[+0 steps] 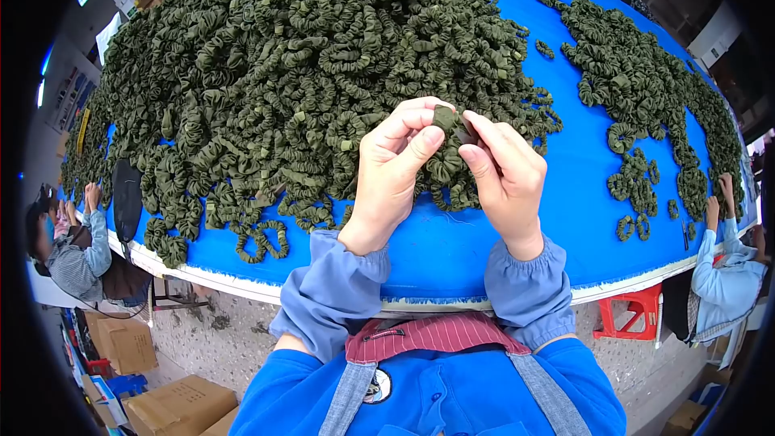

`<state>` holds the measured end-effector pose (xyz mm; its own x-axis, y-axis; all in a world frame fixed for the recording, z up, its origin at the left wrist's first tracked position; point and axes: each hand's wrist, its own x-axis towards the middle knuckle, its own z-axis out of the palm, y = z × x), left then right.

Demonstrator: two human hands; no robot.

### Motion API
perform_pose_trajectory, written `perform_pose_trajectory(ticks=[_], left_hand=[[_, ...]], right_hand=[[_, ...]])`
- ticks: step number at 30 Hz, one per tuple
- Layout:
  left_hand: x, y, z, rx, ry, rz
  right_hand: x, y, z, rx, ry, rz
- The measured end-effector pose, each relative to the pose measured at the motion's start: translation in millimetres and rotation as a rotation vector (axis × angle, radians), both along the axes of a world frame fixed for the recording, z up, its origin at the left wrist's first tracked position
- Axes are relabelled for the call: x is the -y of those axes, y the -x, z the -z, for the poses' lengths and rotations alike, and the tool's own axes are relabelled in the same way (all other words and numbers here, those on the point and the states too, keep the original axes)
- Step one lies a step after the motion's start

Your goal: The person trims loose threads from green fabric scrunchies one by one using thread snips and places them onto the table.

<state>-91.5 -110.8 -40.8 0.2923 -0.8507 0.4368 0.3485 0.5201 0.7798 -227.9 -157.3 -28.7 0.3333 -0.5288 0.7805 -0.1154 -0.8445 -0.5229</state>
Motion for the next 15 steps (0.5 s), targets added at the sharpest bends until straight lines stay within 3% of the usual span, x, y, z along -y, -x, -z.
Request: perform_pose_trajectory(ticks=[15], left_hand=[[-1.1,3.3,1.0,-0.023,-0.024,0.033]], right_hand=[[0.4,1.0,2.2,0.031,0.009,0.006]])
